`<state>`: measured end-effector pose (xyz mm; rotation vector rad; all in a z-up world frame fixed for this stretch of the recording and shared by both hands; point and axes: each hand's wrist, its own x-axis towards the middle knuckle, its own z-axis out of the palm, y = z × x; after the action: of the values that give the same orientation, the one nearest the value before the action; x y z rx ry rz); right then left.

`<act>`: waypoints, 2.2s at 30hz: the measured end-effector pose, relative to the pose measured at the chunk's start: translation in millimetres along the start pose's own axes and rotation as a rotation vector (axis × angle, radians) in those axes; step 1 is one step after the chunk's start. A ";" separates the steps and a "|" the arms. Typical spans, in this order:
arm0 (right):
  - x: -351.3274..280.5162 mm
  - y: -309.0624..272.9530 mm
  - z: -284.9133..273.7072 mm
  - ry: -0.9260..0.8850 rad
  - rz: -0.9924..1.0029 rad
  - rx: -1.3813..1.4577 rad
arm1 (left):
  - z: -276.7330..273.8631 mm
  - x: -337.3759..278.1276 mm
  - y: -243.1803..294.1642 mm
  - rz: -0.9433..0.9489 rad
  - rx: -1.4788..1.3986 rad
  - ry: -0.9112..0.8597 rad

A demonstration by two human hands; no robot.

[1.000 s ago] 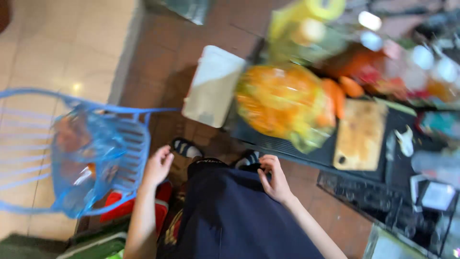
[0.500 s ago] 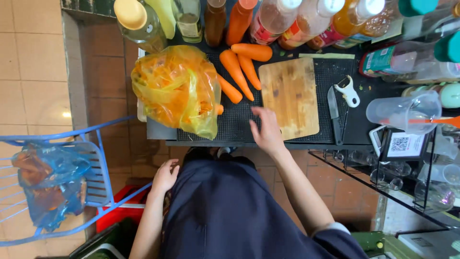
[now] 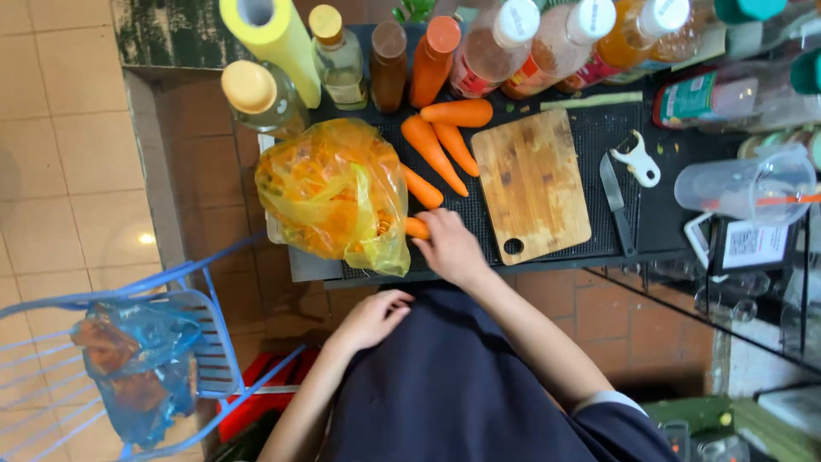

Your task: Peeling and cutting carrots on a wooden cutting board at a coffee shop counter.

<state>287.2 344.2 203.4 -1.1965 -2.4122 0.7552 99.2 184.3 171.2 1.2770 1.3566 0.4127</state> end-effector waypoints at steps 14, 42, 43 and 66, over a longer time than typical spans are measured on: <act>-75.3 61.0 -136.4 0.019 0.554 0.487 | 31.0 107.5 186.5 0.504 0.216 0.379; -115.5 200.4 -136.0 0.117 0.440 0.432 | 87.7 206.3 159.8 0.346 0.475 0.612; -108.2 200.7 -125.4 0.072 0.489 0.412 | 86.4 208.1 161.9 0.337 0.463 0.619; -87.3 183.4 -97.0 -0.073 0.394 0.203 | 93.9 216.9 144.8 0.431 0.496 0.671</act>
<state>503.0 395.7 165.6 -1.6010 -2.1115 1.1451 299.9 375.3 163.3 1.9662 1.8066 0.9004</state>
